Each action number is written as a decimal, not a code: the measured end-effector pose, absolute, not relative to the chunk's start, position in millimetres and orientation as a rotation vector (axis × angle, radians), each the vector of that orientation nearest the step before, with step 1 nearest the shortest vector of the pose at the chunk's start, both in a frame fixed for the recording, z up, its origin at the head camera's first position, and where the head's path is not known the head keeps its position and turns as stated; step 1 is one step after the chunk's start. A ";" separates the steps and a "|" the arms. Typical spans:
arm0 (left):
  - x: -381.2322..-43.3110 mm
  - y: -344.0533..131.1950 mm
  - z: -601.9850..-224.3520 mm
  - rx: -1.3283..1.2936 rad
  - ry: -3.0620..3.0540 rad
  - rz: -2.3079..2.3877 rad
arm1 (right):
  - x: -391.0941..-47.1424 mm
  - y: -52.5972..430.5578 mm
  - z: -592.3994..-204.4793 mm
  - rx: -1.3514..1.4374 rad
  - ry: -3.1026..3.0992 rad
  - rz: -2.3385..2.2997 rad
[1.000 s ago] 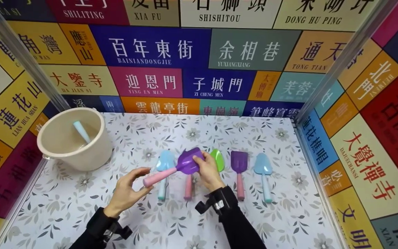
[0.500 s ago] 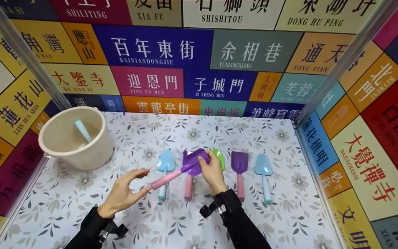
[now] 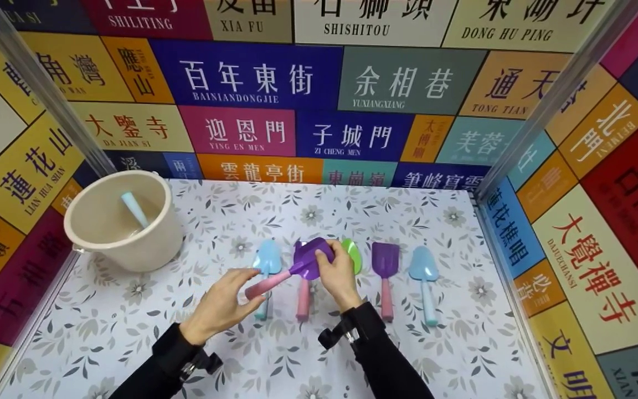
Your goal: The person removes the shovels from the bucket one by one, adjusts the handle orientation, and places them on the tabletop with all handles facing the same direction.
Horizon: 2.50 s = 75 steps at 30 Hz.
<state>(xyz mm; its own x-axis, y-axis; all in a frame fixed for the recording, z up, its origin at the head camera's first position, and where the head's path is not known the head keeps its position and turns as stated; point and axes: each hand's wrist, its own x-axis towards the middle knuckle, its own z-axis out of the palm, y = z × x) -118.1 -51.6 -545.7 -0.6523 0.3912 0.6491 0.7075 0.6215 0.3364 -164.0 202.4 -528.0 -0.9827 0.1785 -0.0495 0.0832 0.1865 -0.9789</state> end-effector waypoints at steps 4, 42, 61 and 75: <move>-124.3 -35.5 -548.2 -0.834 -2.390 -0.632 | -162.6 197.5 -528.0 -0.217 -2.370 1.920; -128.3 -17.6 -549.8 -0.780 -2.646 -0.401 | -159.0 191.7 -524.3 -0.069 -2.506 1.844; -130.5 -65.1 -553.5 -0.533 -2.709 -0.635 | -133.3 249.7 -529.3 0.434 -2.722 1.147; -140.2 -98.9 -550.7 -0.336 -2.692 -0.777 | -121.5 303.4 -541.8 0.755 -2.504 0.355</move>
